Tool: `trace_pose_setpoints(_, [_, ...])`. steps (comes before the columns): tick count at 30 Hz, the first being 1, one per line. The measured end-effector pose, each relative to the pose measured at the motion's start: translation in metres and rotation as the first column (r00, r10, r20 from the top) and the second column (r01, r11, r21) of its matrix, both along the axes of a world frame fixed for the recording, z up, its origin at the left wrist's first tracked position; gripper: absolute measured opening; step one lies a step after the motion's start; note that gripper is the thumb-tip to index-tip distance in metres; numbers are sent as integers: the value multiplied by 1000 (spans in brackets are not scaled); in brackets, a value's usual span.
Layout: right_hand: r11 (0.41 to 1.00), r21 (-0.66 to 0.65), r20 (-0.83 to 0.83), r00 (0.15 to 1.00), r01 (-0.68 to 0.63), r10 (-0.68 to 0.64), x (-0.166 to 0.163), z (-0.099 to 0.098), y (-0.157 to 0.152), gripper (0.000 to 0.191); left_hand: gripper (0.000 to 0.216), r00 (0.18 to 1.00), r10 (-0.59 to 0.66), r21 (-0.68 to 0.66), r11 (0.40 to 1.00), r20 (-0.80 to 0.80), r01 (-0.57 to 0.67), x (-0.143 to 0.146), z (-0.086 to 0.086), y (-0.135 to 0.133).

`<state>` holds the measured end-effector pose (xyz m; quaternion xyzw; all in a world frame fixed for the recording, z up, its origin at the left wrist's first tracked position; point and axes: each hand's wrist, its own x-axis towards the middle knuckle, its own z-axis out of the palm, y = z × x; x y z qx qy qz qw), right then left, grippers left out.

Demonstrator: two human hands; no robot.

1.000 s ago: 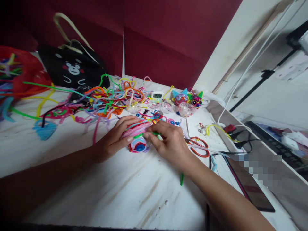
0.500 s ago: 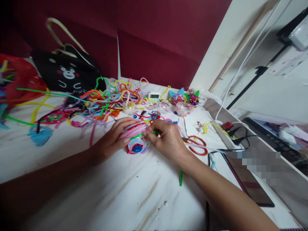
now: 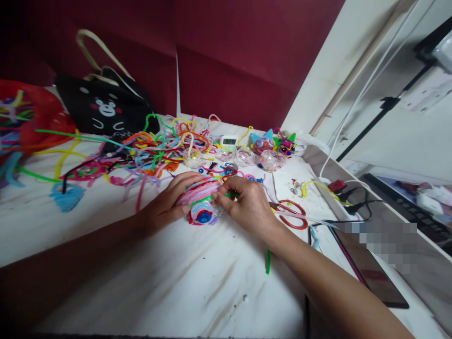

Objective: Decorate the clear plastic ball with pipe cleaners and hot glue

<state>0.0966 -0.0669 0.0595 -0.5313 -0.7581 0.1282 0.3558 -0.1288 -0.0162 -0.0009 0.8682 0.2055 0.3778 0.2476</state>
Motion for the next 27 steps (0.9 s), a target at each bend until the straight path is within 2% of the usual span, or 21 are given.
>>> trace_pose_setpoints(13, [1000,14,-3,1000,-5,5,-1,1,0,18,57,999,44,37,998,23,-45,3,0,-3])
trace_pose_setpoints(21, [998,-34,-26,998,-57,56,0,1,3,21,58,996,20,75,997,85,-26,6,-4,-1])
trace_pose_setpoints(27, [995,-29,18,995,-95,96,6,7,2,11,59,997,30,74,997,67,-35,5,-2,-1])
